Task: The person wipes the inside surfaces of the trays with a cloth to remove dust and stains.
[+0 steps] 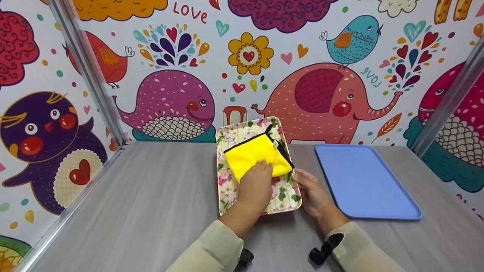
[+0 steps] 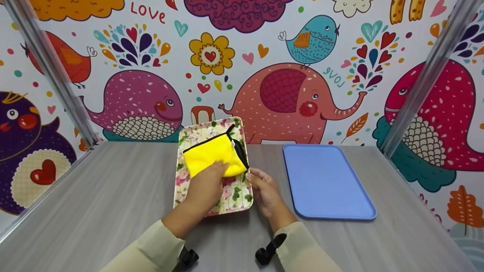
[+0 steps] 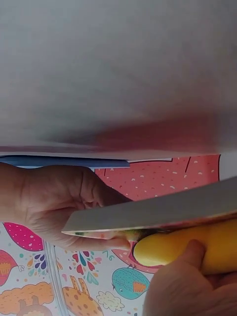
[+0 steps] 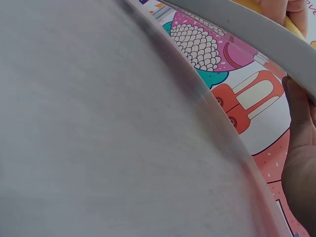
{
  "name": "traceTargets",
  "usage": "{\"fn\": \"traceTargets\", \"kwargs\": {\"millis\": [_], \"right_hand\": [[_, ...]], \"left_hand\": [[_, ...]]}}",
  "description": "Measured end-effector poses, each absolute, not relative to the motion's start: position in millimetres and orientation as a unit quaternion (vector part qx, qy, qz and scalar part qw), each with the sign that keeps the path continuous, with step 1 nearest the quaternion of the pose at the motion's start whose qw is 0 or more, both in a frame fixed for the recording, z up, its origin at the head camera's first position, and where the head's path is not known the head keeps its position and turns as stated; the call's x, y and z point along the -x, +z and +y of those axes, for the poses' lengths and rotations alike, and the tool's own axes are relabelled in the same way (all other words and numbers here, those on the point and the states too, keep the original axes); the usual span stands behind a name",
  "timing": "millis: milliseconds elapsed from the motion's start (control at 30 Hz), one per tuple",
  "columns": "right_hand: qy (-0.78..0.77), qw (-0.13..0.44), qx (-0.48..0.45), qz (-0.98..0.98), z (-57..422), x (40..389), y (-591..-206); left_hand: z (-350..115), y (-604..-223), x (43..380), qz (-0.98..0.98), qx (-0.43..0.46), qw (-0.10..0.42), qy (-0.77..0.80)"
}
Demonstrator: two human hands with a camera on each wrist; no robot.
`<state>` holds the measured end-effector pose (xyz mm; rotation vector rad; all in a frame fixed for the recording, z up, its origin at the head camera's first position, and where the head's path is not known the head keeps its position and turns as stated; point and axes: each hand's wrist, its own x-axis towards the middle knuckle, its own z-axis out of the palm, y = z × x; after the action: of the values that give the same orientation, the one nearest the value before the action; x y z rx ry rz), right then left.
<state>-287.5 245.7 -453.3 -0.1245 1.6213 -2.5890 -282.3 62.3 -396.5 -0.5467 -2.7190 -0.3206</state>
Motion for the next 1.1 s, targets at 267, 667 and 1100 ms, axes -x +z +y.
{"fn": "traceTargets", "kwargs": {"millis": [267, 667, 1100], "right_hand": [[-0.852, 0.037, 0.052, 0.520, 246, 287, -456], [-0.848, 0.037, 0.054, 0.526, 248, 289, -454], [-0.860, 0.033, 0.058, 0.505, 250, 290, -457]], "left_hand": [[63, -399, 281, -0.952, 0.215, 0.186, -0.117], [59, -397, 285, -0.944, 0.253, 0.201, -0.061], [51, -395, 290, -0.951, 0.240, 0.193, -0.029]]}}
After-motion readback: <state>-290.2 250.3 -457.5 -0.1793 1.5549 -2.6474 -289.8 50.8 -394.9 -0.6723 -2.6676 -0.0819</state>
